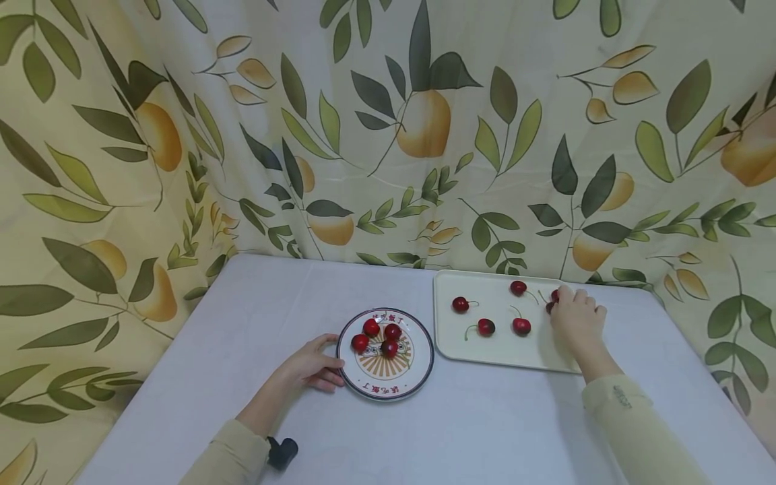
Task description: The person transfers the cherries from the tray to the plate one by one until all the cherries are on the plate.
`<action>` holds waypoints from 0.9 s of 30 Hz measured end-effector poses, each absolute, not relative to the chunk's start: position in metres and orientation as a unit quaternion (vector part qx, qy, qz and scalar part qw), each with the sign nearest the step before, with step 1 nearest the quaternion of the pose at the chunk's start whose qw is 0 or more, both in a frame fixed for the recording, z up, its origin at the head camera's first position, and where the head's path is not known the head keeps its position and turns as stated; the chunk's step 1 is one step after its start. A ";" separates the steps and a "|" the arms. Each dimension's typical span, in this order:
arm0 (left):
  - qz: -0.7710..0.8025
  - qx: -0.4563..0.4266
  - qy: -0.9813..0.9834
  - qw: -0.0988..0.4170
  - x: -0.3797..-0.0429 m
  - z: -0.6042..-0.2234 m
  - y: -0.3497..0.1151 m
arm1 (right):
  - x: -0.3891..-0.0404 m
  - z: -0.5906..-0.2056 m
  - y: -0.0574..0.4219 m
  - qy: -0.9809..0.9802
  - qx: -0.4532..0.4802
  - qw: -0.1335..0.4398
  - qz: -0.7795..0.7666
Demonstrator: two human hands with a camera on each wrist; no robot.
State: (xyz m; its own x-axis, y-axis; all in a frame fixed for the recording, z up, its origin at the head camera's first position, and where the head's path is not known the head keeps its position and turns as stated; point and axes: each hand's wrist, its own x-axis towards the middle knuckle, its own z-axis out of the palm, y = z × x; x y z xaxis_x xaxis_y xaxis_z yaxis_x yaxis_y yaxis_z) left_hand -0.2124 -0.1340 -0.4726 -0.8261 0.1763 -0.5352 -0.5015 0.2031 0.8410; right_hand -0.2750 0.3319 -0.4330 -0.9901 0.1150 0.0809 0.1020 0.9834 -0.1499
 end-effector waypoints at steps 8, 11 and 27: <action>0.624 -0.113 0.723 0.273 -0.212 -0.473 -0.134 | -0.279 -0.437 0.356 -0.995 -0.057 0.004 0.077; 0.625 -0.114 0.722 0.274 -0.213 -0.474 -0.134 | -0.280 -0.437 0.361 -0.996 -0.051 -0.002 0.077; 0.624 -0.118 0.723 0.271 -0.214 -0.474 -0.134 | -0.279 -0.440 0.367 -0.991 -0.075 -0.029 0.107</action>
State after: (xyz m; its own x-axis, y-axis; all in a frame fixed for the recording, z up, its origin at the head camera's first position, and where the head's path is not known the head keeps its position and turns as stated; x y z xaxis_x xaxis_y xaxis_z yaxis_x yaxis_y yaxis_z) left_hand -0.2137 -0.1340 -0.4743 -0.8252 0.1675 -0.5394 -0.5093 0.1924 0.8388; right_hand -0.2795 0.3669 -0.4401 -0.9870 0.1429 -0.0730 0.1552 0.9656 -0.2085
